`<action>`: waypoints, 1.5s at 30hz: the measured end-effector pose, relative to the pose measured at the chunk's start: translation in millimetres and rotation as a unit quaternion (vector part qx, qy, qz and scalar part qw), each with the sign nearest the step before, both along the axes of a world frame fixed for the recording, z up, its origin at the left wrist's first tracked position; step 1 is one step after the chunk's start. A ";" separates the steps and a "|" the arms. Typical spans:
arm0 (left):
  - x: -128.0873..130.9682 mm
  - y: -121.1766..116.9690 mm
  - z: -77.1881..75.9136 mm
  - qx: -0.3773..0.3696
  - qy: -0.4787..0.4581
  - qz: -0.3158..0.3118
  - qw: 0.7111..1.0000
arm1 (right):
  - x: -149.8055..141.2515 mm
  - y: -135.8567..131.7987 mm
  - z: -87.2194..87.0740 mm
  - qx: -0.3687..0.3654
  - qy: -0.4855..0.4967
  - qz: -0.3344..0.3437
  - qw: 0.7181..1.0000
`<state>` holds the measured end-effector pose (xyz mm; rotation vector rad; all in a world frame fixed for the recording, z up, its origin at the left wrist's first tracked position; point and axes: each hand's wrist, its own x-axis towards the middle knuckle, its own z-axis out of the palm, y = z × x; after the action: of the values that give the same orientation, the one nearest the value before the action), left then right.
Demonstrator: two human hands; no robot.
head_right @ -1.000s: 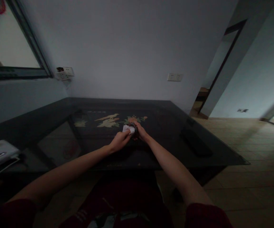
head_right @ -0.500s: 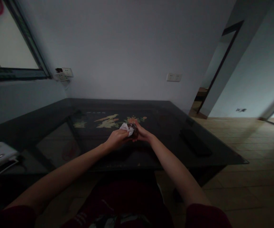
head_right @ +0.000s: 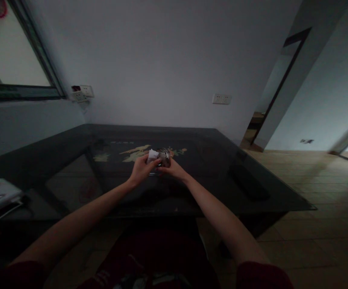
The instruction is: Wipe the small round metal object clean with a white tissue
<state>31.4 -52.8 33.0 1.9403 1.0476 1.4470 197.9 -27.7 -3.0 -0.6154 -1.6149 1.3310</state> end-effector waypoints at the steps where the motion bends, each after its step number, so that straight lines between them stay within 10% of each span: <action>1: 0.0 -0.2 1.8 -0.010 -0.029 0.000 1.000 | -4.1 0.1 0.0 0.034 0.016 -0.041 0.998; 6: -1.1 -0.1 6.1 -0.035 -0.074 0.001 0.997 | -14.0 -5.2 4.0 0.119 0.053 -0.130 0.983; 15: -1.7 -2.5 -2.4 0.087 0.097 0.028 0.991 | -10.1 -16.6 12.5 -0.006 0.148 -0.063 0.987; 28: 1.4 -1.6 -14.8 0.346 0.367 -0.011 0.863 | -1.2 -12.8 13.4 -0.159 0.174 -0.004 0.972; 36: -2.9 -4.6 -6.6 0.381 0.402 0.038 0.831 | -4.5 -2.9 2.8 -0.165 0.188 -0.027 0.968; 45: 3.5 -16.5 -12.7 0.329 0.429 -0.051 0.840 | -5.4 -4.5 -0.2 -0.192 0.159 -0.085 0.965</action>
<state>34.9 -69.2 20.3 3.2617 0.7705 0.8960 192.5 -32.2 -3.2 -0.7111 -1.0292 1.5364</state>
